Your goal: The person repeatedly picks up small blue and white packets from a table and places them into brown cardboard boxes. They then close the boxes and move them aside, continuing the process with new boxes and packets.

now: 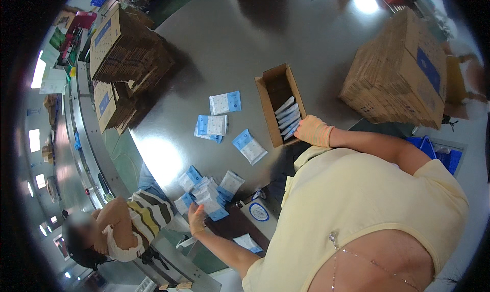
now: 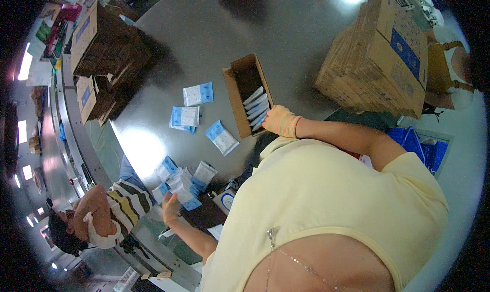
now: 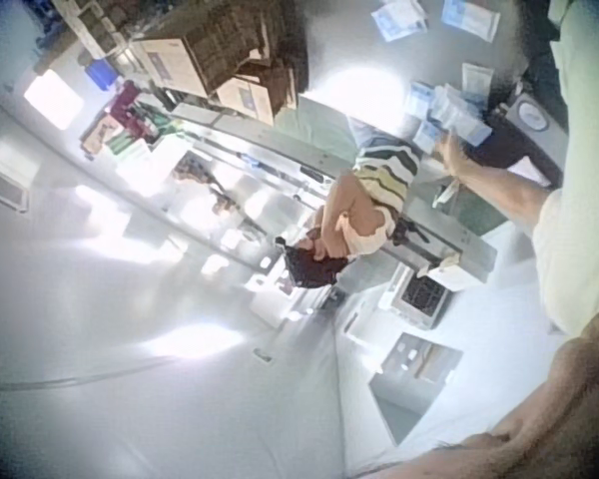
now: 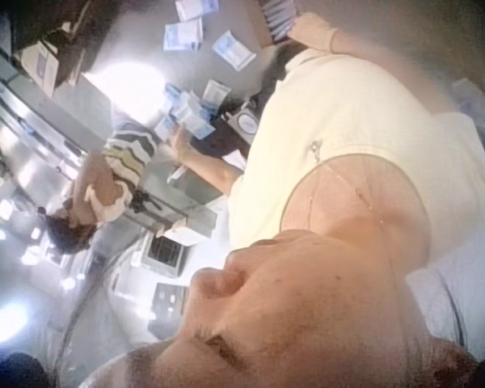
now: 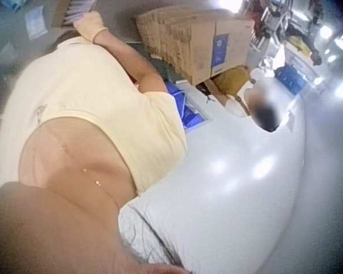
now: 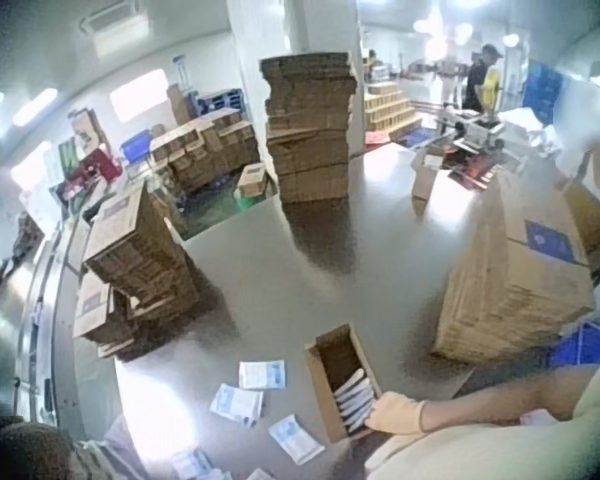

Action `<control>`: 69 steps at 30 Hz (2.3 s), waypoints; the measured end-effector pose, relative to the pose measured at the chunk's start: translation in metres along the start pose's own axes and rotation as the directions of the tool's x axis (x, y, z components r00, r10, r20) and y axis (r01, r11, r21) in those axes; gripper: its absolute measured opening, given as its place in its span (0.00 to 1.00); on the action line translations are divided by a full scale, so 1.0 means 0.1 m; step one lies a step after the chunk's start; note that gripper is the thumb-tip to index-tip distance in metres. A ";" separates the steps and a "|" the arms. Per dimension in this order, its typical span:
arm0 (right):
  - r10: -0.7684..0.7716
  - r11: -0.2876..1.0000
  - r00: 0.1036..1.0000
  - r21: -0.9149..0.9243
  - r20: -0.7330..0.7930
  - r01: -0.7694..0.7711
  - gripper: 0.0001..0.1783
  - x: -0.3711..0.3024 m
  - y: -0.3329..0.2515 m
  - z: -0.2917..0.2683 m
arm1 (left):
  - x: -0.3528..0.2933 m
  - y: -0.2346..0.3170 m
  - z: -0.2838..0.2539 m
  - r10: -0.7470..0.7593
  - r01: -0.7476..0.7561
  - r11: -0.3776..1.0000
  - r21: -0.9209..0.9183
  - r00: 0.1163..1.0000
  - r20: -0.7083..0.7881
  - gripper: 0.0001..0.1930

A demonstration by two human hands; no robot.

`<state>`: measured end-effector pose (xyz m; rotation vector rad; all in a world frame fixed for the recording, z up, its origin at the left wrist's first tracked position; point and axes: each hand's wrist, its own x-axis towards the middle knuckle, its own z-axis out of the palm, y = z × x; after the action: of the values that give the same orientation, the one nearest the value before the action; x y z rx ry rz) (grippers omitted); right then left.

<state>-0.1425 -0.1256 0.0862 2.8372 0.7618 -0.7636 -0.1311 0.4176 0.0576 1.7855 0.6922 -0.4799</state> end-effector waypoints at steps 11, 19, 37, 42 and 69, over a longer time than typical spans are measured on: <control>0.000 0.999 1.000 0.051 -0.029 0.001 0.07 -0.01 -0.02 0.00 | -0.01 0.27 1.84 0.267 -0.047 0.434 0.899 0.961 -0.079 0.31; 0.018 0.985 0.950 0.166 -0.312 0.036 0.09 -0.08 0.11 -0.59 | -0.18 1.41 2.49 0.629 -0.569 0.771 -0.286 0.751 0.202 0.33; 0.036 0.997 0.999 0.068 -0.005 -0.036 0.17 1.48 -0.41 1.17 | -0.22 1.49 4.17 0.578 -0.520 0.808 -0.276 0.610 0.542 0.28; -0.077 0.996 0.990 0.059 0.121 0.071 0.17 0.72 -0.30 0.08 | -0.17 1.40 3.94 0.804 -0.845 0.136 0.517 0.399 0.441 0.27; -0.096 0.994 0.869 -0.005 0.485 0.112 0.15 1.04 0.25 -0.49 | -0.43 -0.25 -0.16 0.350 -0.297 0.936 0.187 0.755 -0.554 0.20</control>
<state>-0.0306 -0.0902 0.0768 2.4172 0.8304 -1.3904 -0.1802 0.4294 0.0717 2.1037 0.7544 0.3053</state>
